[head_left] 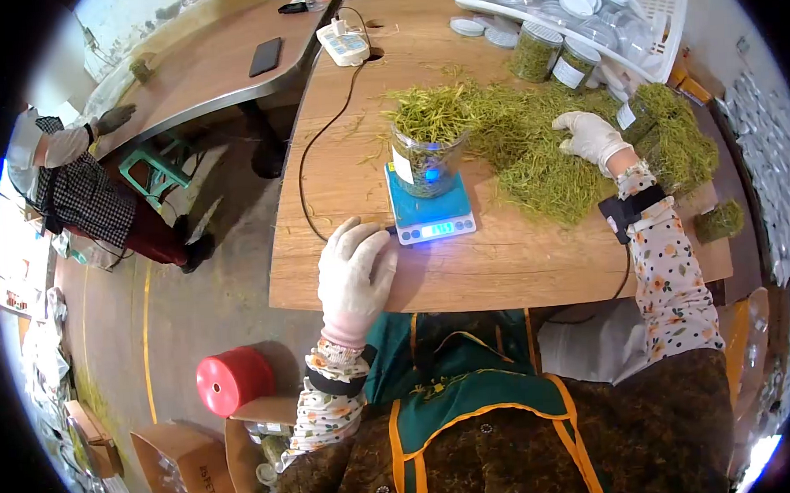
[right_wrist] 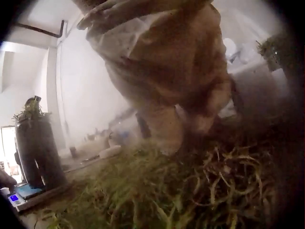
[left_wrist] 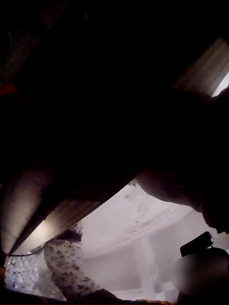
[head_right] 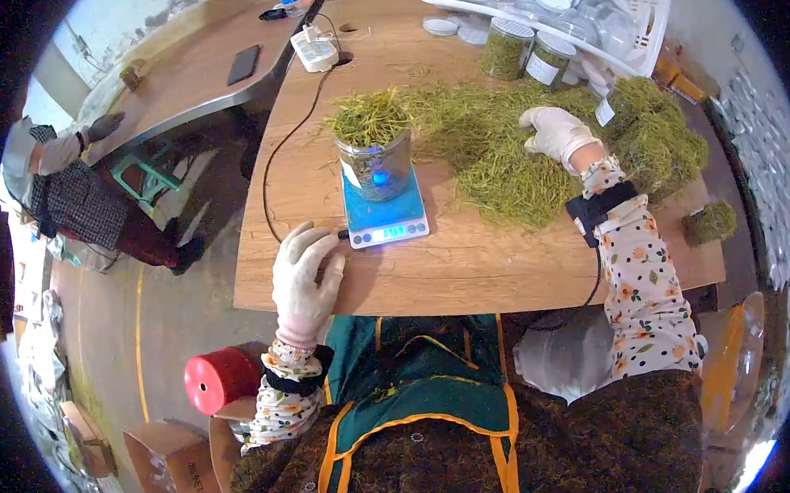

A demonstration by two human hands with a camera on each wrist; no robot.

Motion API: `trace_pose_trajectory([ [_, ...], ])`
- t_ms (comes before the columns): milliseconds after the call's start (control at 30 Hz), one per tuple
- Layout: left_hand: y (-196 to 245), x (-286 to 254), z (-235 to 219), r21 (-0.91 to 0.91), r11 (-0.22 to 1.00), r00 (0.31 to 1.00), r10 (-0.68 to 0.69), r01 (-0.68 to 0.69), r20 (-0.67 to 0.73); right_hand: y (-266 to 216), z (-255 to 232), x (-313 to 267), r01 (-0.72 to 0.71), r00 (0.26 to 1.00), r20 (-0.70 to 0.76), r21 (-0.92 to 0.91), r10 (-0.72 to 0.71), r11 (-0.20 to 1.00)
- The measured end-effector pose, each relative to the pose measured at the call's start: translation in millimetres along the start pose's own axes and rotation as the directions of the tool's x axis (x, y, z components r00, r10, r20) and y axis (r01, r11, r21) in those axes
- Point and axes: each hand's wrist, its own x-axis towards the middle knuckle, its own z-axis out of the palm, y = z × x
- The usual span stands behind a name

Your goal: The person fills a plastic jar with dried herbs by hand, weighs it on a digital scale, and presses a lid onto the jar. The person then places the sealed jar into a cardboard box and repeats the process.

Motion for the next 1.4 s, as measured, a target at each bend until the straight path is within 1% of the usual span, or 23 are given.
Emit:
trace_pose_trajectory([
  [100, -2.2, -1.0, -0.1, 0.01, 1.0, 1.0, -0.003, 0.003, -0.003, 5.7, -3.4, 11.6, -0.085, 0.993, 0.078, -0.039, 0.088, 0.996],
  [267, -0.9, -2.5, -1.2, 0.012, 1.0, 1.0, -0.022, 0.023, -0.004, 1.3, -16.0, 14.4, -0.058, 0.993, -0.099, 0.107, 0.069, 0.993],
  [333, -1.6, -2.5, -1.0, 0.002, 1.0, 1.0, -0.028, 0.028, 0.008, -3.4, -24.7, 15.1, -0.261, 0.964, 0.036, 0.288, 0.262, 0.921],
  [400, -1.3, -3.5, -2.1, 0.0, 1.0, 1.0, -0.023, 0.023, 0.007, 15.7, -15.2, 19.0, -0.222, 0.974, 0.017, 0.293, 0.228, 0.93],
  [433, -0.7, -3.5, -2.3, 0.008, 1.0, 1.0, -0.026, 0.026, 0.007, 25.2, -9.6, 21.0, 0.003, 0.986, -0.164, 0.193, 0.029, 0.981],
  [467, 0.4, -2.7, -2.4, 0.004, 1.0, 1.0, -0.022, 0.022, -0.001, 33.1, -3.0, 24.8, 0.217, 0.93, -0.314, 0.054, -0.189, 0.975],
  [500, 1.3, -2.1, -3.4, 0.005, 0.999, 0.999, -0.034, 0.034, 0.008, 39.9, 5.4, 31.9, 0.216, 0.927, -0.346, 0.177, -0.145, 0.96],
  [533, 1.8, -1.7, -4.5, 0.008, 0.999, 0.999, -0.047, 0.047, 0.017, 16.9, -10.2, 28.5, 0.222, 0.924, -0.352, 0.172, -0.151, 0.96],
  [567, 2.2, -1.4, -5.1, 0.006, 0.998, 0.998, -0.057, 0.057, 0.026, -6.4, -26.1, 22.2, 0.062, 0.985, -0.168, 0.523, 0.032, 0.85],
  [600, 1.7, -1.7, -5.4, 0.008, 0.998, 0.998, -0.055, 0.055, 0.019, -37.4, -42.8, 14.7, -0.147, 0.987, 0.076, 0.774, 0.141, 0.616],
  [667, 1.0, -2.5, -6.0, -0.006, 0.999, 0.998, -0.052, 0.052, 0.031, -75.4, -59.0, 13.0, -0.091, 0.995, 0.053, 0.817, 0.083, 0.57],
  [733, 0.0, -3.6, -5.7, -0.008, 0.999, 0.999, -0.043, 0.043, 0.022, -104.5, -71.1, 16.7, 0.096, 0.992, -0.057, 0.917, -0.111, 0.388],
  [767, 0.2, -3.9, -5.9, 0.0, 0.999, 0.999, -0.041, 0.041, 0.017, -122.1, -78.5, 16.7, 0.104, 0.992, -0.064, 0.915, -0.113, 0.391],
  [833, 2.4, -2.8, -7.7, 0.013, 0.999, 0.999, -0.048, 0.048, 0.016, -155.7, -89.8, 17.7, 0.154, 0.973, -0.104, 0.957, -0.204, 0.247],
  [867, 2.4, -2.7, -8.3, 0.012, 0.999, 0.999, -0.042, 0.041, 0.01, -165.9, -89.9, 22.4, 0.163, 0.972, -0.112, 0.954, -0.205, 0.25],
  [1000, 2.2, -3.7, -8.8, -0.003, 1.0, 1.0, -0.03, 0.03, -0.008, -184.1, -86.5, 38.5, 0.071, 0.89, 0.119, 0.917, -0.44, 0.392],
  [1067, 1.1, -4.7, -8.8, -0.008, 0.999, 0.998, -0.053, 0.053, 0.016, -182.5, -85.7, 47.9, 0.074, 0.908, 0.103, 0.914, -0.405, 0.398],
  [1133, 0.7, -4.4, -8.9, -0.018, 0.999, 0.999, -0.05, 0.05, 0.011, -169.0, -92.1, 65.8, 0.087, 0.972, 0.034, 0.868, -0.233, 0.489],
  [1200, 1.1, -4.8, -9.2, -0.022, 0.997, 0.997, -0.068, 0.068, 0.022, -141.9, -100.5, 84.5, 0.07, 0.997, -0.041, 0.83, -0.063, 0.554],
  [1267, -0.4, -4.4, -9.5, -0.022, 0.998, 0.997, -0.064, 0.064, 0.031, -90.8, -104.1, 114.3, 0.102, 0.988, -0.153, 0.735, 0.018, 0.671],
  [1333, 0.4, -3.2, -11.0, -0.01, 0.998, 0.997, -0.059, 0.06, 0.053, -12.8, -105.3, 148.8, 0.079, 0.955, -0.281, 0.538, 0.09, 0.839],
  [1367, 1.5, -3.0, -11.2, -0.007, 0.998, 0.997, -0.057, 0.058, 0.047, 2.2, -115.3, 151.5, -0.139, 0.946, -0.259, 0.215, 0.194, 0.967],
  [1400, 1.3, -3.4, -10.5, -0.017, 0.998, 0.997, -0.054, 0.055, 0.05, 16.4, -124.5, 153.9, -0.34, 0.916, -0.271, -0.137, 0.295, 0.93],
])
